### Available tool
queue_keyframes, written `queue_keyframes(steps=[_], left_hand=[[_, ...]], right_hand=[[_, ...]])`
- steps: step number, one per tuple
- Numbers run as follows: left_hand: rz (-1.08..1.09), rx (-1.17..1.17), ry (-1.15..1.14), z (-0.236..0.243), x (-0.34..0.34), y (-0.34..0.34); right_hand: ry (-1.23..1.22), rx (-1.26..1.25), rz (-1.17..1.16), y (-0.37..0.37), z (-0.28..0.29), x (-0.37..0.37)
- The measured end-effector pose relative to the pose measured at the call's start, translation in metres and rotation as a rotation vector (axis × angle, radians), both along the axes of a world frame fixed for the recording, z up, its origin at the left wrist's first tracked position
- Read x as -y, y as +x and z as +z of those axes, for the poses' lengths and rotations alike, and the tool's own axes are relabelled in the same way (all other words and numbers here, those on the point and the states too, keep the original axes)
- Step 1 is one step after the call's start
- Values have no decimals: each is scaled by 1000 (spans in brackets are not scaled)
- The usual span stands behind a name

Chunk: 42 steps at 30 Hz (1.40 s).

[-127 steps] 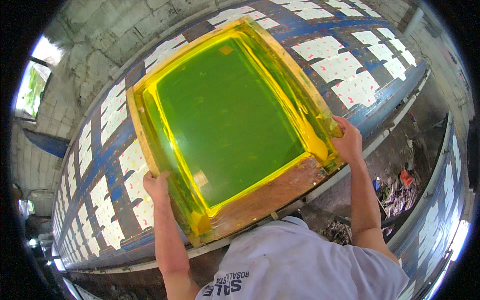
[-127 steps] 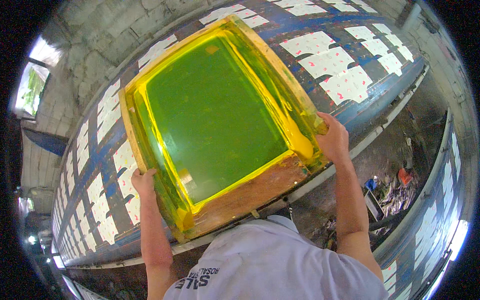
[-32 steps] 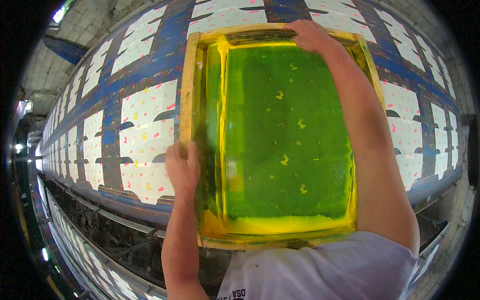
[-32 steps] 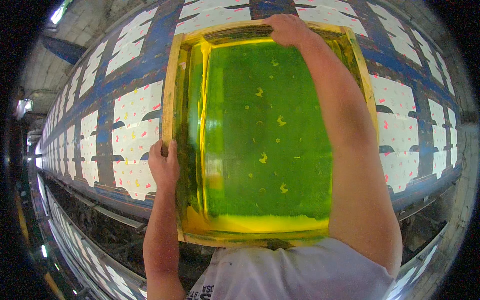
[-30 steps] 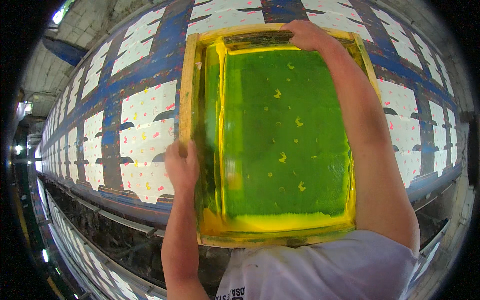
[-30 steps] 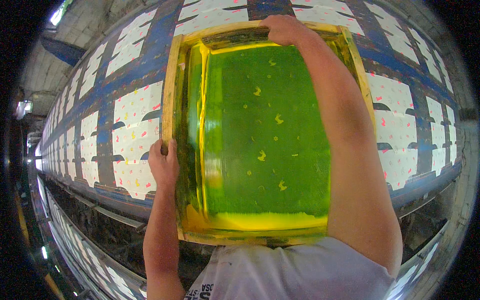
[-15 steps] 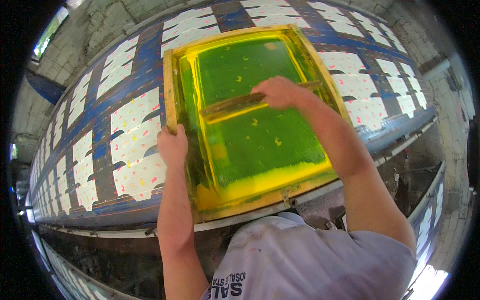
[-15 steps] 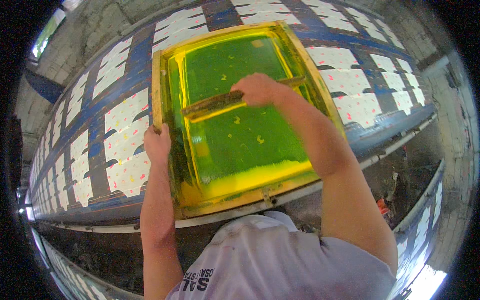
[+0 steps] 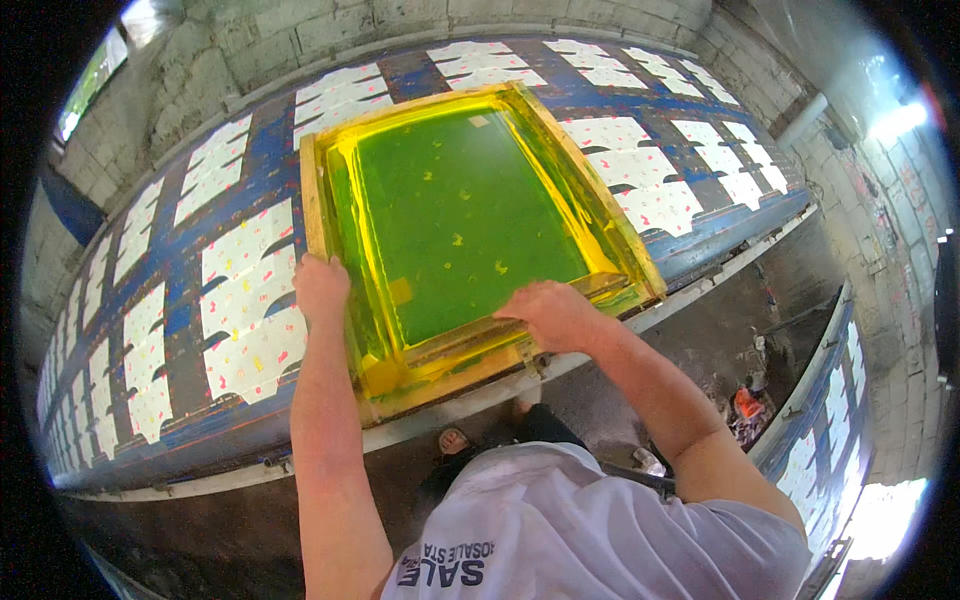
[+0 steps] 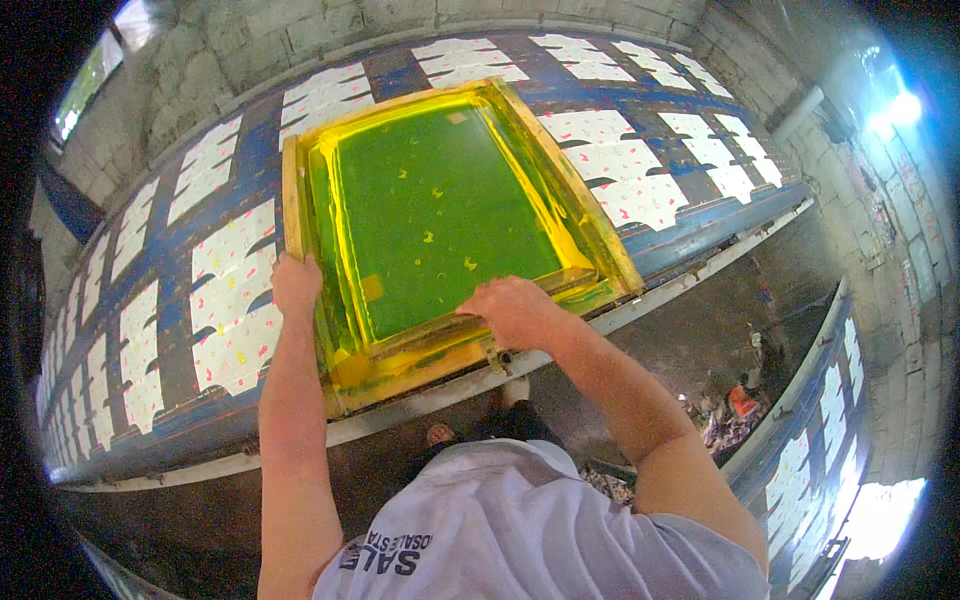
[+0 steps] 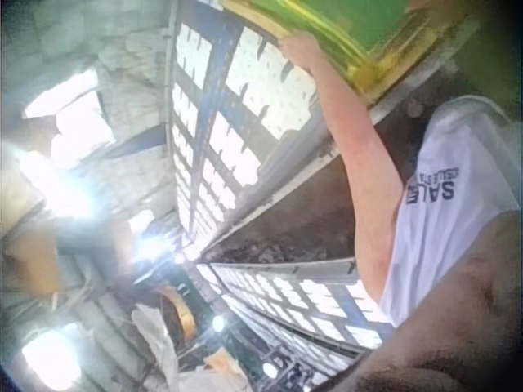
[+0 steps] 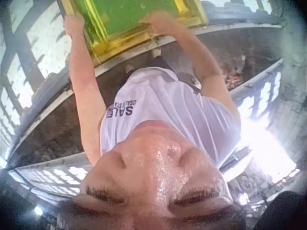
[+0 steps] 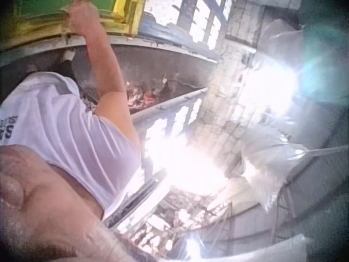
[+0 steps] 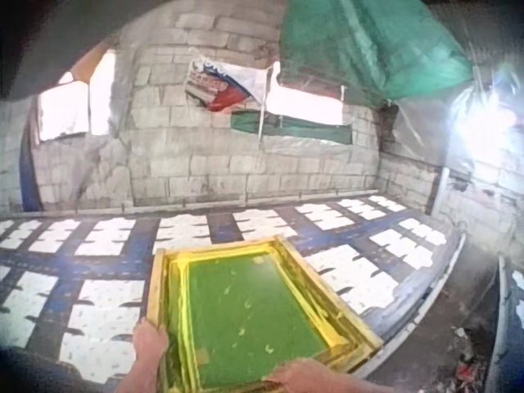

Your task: The person holds a screen printing frame and repeatedly pulls a squeegee across a green ink bed to spread the ink evenly. The person adjusts the frame position and repositions the squeegee multiple times while maintaining consistent pressure.

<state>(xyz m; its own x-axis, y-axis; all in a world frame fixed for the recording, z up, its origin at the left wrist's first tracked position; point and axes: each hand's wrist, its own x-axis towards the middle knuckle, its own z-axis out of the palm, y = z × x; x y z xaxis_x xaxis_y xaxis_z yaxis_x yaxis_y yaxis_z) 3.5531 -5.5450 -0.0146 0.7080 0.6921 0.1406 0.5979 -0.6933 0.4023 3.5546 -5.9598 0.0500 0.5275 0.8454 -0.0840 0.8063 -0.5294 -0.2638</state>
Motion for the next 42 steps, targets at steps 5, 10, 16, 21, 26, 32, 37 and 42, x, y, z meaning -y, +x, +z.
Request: queue_keyframes(steps=[5, 10, 16, 21, 26, 32, 37, 42], left_hand=[[25, -52, 33, 0, 2, 3], [76, -68, 100, -3, 1, 7], [154, -175, 106, -6, -4, 20], [184, -194, 91, -7, -5, 21], [160, -188, 93, -5, -9, 24], [109, -102, -5, -7, -13, 19], [116, -28, -187, -17, -27, 14], [159, -5, -298, -14, -39, 14]], right_hand=[[219, 31, 146, -9, -15, 25], [298, -68, 196, 1, -22, 56], [496, 92, -134, 91, -18, 168], [571, 46, -344, 172, -43, 222], [932, -430, -422, 202, -87, 222], [1354, -759, -612, 199, -103, 221], [1274, -850, -715, 199, -78, 218], [1347, -953, -579, 196, -41, 214]])
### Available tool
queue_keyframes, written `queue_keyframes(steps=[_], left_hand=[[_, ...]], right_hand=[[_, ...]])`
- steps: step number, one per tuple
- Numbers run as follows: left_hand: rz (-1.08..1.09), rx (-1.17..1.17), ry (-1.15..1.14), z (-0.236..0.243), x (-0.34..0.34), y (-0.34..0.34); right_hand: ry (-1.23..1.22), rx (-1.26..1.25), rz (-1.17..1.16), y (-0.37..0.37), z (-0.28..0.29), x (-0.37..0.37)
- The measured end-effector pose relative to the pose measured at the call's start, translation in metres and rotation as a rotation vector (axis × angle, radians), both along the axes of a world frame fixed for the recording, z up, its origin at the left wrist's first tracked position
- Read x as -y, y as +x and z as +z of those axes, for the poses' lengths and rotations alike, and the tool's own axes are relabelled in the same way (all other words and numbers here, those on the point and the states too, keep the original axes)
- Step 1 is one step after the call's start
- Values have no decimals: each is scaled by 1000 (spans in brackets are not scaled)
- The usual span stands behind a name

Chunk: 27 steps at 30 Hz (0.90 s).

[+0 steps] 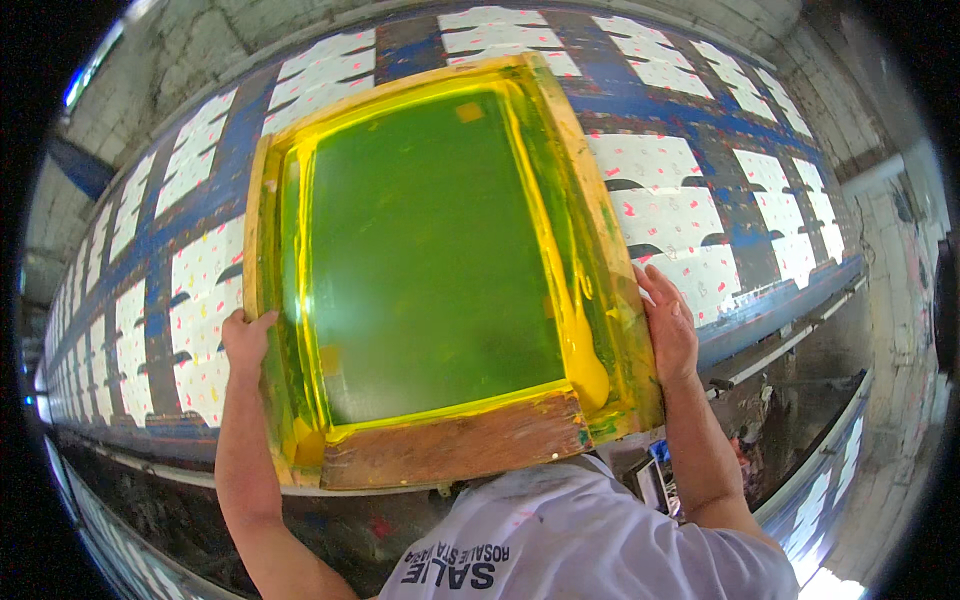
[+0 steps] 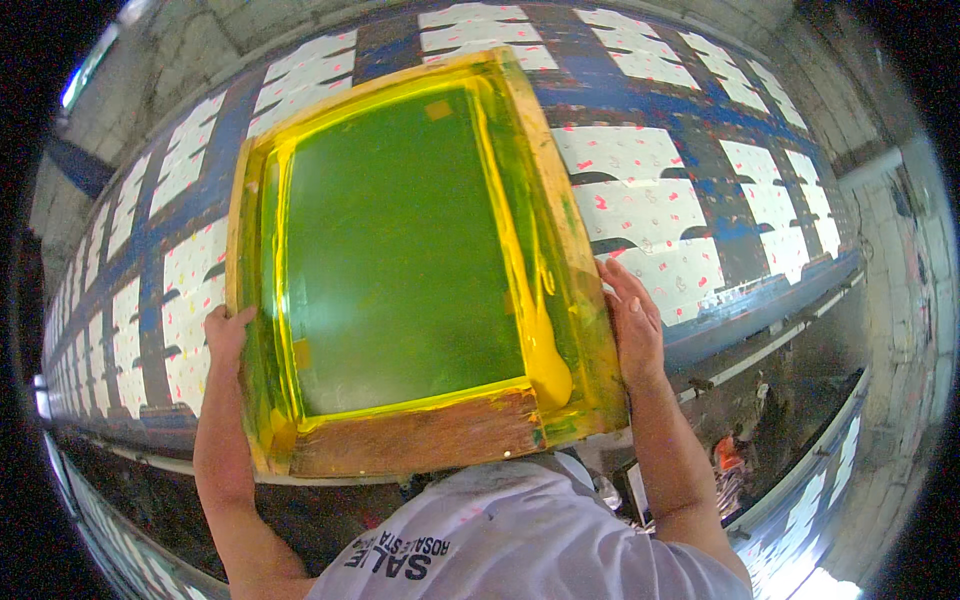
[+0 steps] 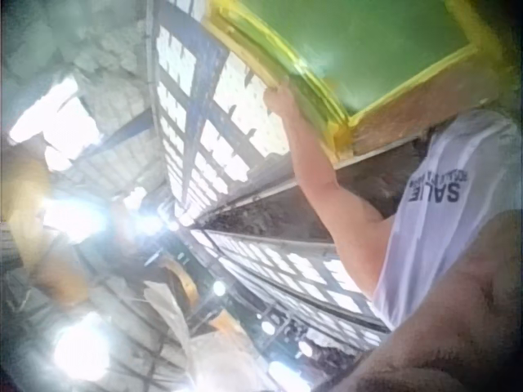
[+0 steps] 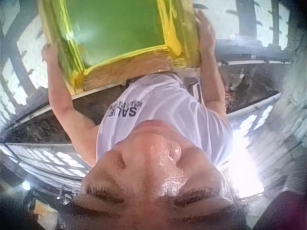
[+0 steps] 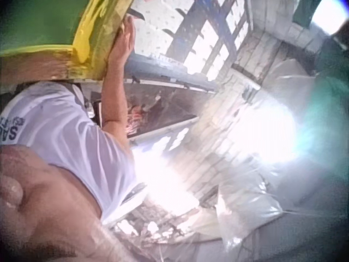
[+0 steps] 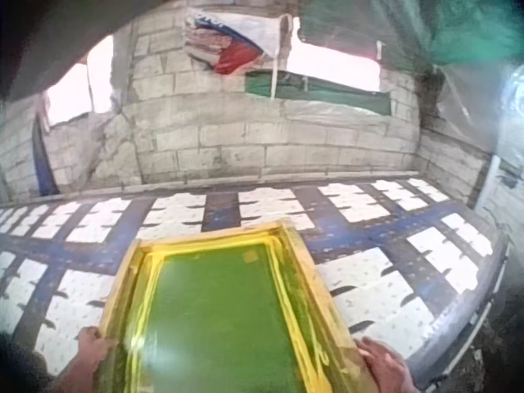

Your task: The person holds a screen printing frame and repeatedly pulls a squeegee across a green ink bed to spread the ink evenly. The person adjusts the frame position and repositions the squeegee multiple times while maintaining consistent pressure.

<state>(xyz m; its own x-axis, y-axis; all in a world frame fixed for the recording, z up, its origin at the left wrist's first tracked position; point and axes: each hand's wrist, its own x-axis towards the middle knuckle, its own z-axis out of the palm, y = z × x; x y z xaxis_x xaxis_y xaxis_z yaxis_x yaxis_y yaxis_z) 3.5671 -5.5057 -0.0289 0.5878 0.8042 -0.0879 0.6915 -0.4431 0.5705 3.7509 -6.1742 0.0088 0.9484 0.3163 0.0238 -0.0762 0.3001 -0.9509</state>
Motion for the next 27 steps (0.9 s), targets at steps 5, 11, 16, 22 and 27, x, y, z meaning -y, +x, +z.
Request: queue_keyframes(steps=[5, 11, 16, 22, 27], left_hand=[[-53, 177, -105, 8, 6, 9], [-80, 196, -109, 13, 72, 59], [-131, 214, 36, 32, 187, 115], [-111, 296, -34, 33, 322, 175], [-78, 263, -38, 31, 404, 198]], right_hand=[[45, -2, 24, 19, 19, 15], [-206, -33, 117, 78, 43, 100], [-435, 96, 5, 129, 39, 186], [-347, -3, -45, 168, 29, 300], [-379, 91, -122, 205, 11, 372]])
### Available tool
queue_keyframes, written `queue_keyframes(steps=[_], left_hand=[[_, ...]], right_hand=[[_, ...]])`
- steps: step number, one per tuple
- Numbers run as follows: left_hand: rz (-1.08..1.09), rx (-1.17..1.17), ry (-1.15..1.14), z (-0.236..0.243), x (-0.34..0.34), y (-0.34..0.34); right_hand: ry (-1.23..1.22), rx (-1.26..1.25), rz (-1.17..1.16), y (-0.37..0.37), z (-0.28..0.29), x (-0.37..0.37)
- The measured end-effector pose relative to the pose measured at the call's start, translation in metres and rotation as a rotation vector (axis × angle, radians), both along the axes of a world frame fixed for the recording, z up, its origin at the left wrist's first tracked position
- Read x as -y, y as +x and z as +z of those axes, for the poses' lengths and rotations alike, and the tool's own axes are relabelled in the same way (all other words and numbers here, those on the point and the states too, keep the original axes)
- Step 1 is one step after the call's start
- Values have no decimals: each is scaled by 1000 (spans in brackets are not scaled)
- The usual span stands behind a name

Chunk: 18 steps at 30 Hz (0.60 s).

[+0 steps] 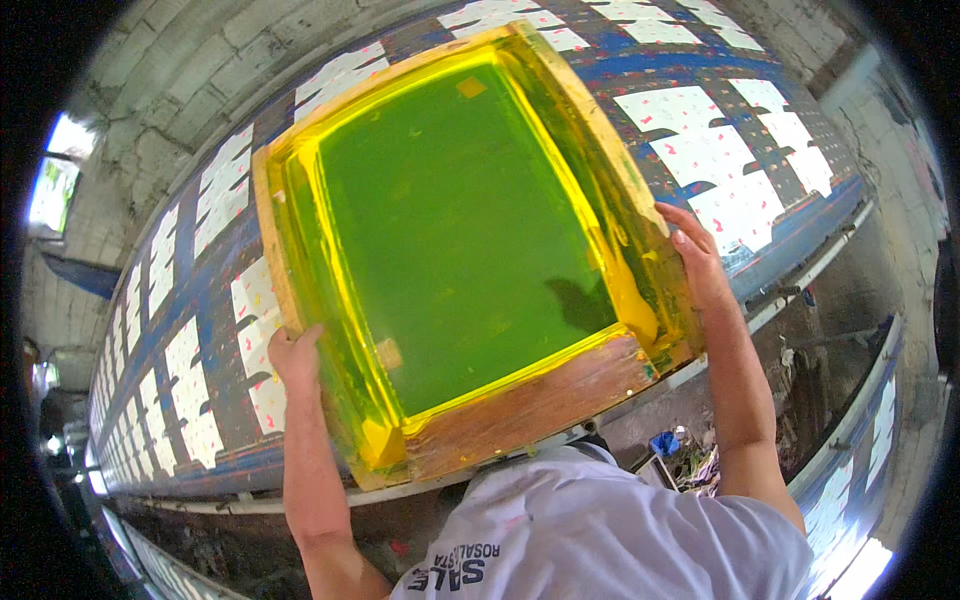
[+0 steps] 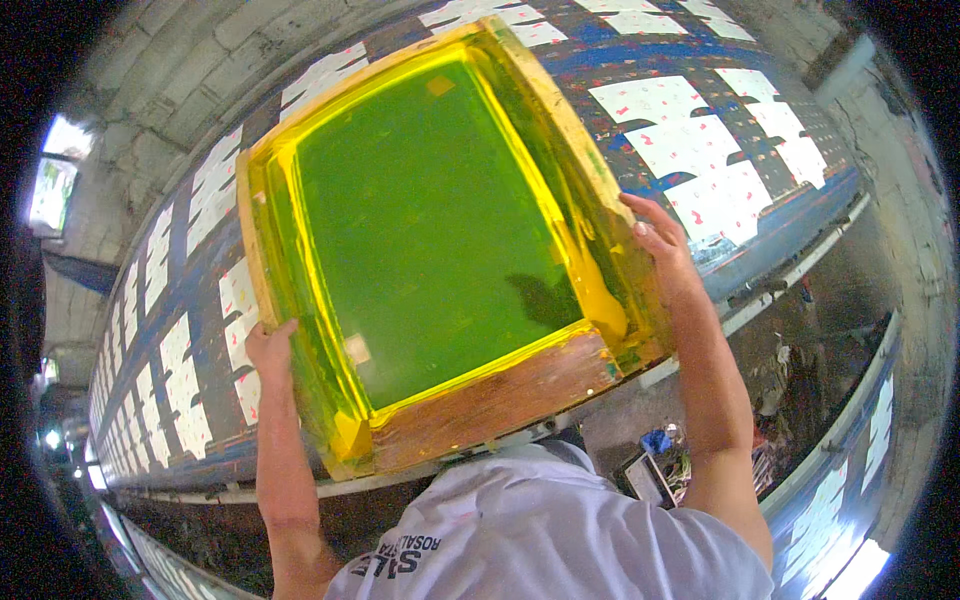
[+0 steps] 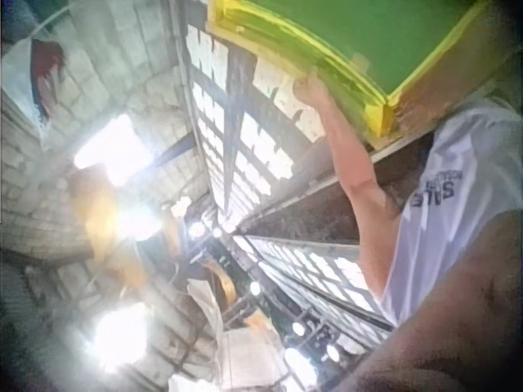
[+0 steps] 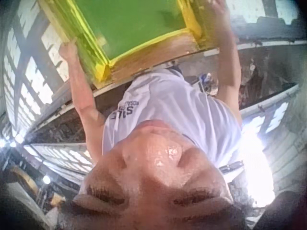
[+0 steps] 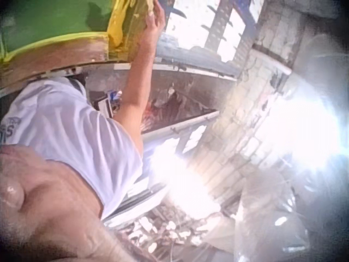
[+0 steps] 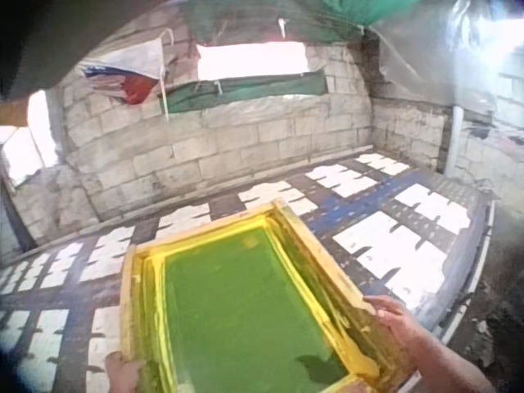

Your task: The person holds a screen printing frame and repeatedly pulls a squeegee across a green ink bed to spread the ink evenly. The person adjusts the frame position and repositions the squeegee multiple times while maintaining consistent pressure.

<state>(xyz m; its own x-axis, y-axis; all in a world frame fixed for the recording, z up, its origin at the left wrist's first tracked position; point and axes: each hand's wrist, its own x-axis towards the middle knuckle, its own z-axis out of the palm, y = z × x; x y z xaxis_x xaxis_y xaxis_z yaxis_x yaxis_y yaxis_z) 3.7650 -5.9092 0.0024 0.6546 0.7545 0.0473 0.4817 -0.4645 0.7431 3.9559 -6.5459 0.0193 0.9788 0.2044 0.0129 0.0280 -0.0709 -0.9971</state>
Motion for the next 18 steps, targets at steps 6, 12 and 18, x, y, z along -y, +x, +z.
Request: queue_keyframes(steps=[6, 12, 18], left_hand=[[14, 30, -52, 6, 49, 19], [39, -30, 122, 0, 62, 28], [27, -13, -3, -25, 52, 31]], right_hand=[[206, -58, 39, 22, -13, 49], [77, -96, 83, 33, -7, 68], [-774, 479, 45, -19, 22, 38]])
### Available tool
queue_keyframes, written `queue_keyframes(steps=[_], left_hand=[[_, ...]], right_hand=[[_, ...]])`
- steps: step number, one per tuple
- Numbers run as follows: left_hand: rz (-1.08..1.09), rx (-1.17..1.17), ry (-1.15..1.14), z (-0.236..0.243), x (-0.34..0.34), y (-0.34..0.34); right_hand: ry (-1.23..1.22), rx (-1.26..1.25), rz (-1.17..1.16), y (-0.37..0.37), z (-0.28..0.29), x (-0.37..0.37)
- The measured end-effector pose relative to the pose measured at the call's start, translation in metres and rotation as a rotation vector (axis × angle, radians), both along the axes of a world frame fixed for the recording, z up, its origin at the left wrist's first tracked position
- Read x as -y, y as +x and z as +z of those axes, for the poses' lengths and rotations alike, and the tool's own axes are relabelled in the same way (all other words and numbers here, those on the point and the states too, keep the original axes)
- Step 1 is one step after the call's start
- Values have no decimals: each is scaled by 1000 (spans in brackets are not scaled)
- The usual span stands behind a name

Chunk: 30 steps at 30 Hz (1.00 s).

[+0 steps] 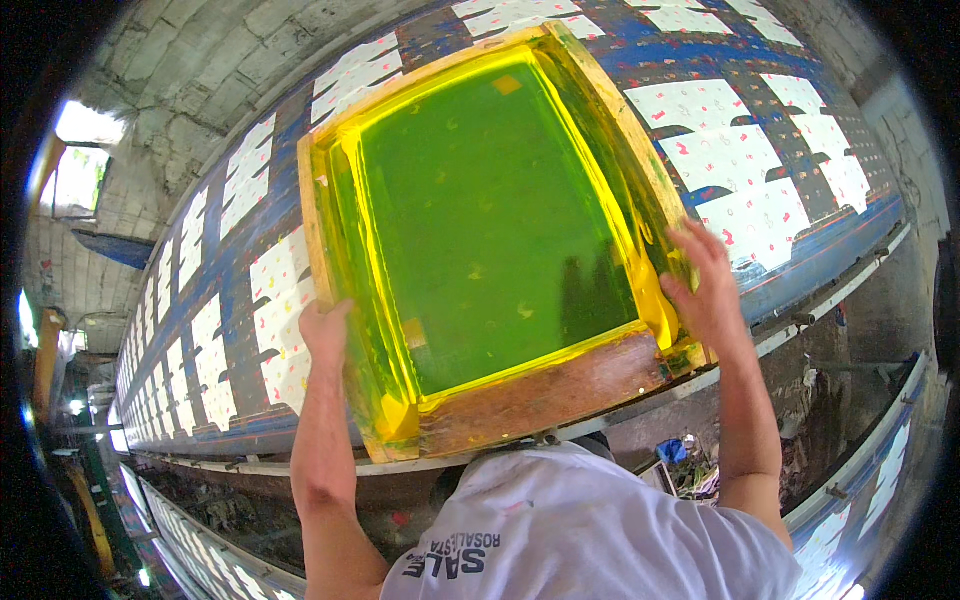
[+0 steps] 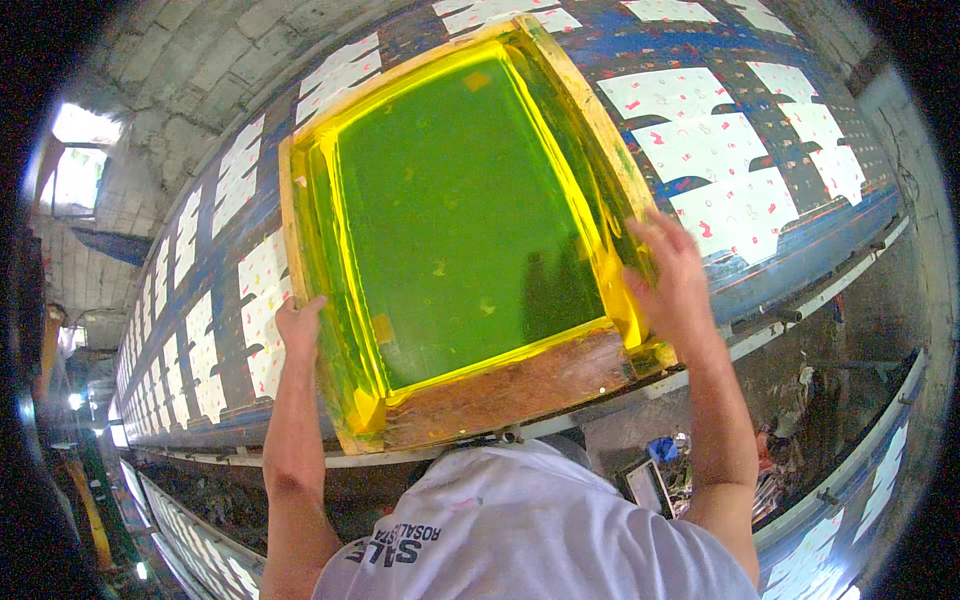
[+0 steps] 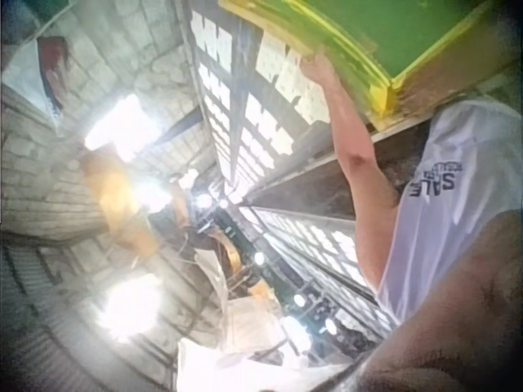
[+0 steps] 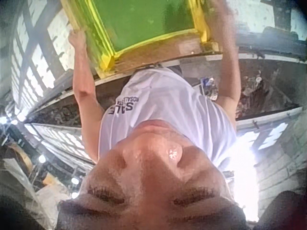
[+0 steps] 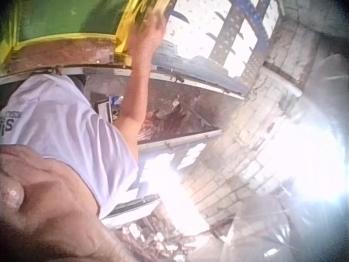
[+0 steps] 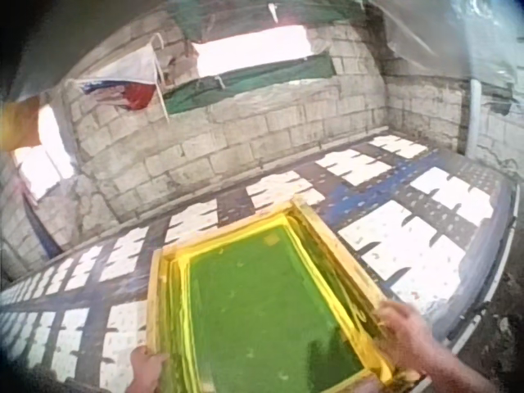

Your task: The person holds a screen printing frame and repeatedly pulls a squeegee across a green ink bed to spread the ink evenly. The person adjusts the frame position and repositions the squeegee multiple times while maintaining consistent pressure.

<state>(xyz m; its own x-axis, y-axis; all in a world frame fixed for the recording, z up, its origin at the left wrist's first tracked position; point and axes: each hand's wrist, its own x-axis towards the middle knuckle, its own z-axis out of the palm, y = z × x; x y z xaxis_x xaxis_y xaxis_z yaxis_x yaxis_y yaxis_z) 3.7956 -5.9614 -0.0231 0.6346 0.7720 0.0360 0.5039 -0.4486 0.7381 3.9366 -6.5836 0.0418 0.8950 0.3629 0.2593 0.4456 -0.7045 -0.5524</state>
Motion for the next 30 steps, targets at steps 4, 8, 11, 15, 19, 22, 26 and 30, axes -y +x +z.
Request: queue_keyframes(steps=[4, 8, 11, 15, 19, 22, 26, 30], left_hand=[[-8, -63, -22, -9, -4, 3], [-44, -136, 73, -5, 0, 1], [-70, -133, 100, -4, 2, 1], [-173, 182, 0, -13, 0, 3], [-99, 115, -56, -19, -2, 3], [-110, 76, 49, -18, -2, 2], [-121, 96, 136, -15, 1, 4], [-122, 76, 115, -9, 5, 4]], right_hand=[[-78, -144, 561, -73, 20, -37], [-229, -72, 825, -120, 28, -80], [-283, 28, 723, -124, 35, -97], [-261, 126, 580, -132, 40, -126], [-425, -5, 610, -134, 44, -167], [-490, -126, 595, -123, 58, -174], [-504, -213, 554, -132, 72, -166], [-523, -207, 506, -161, 59, -167]])
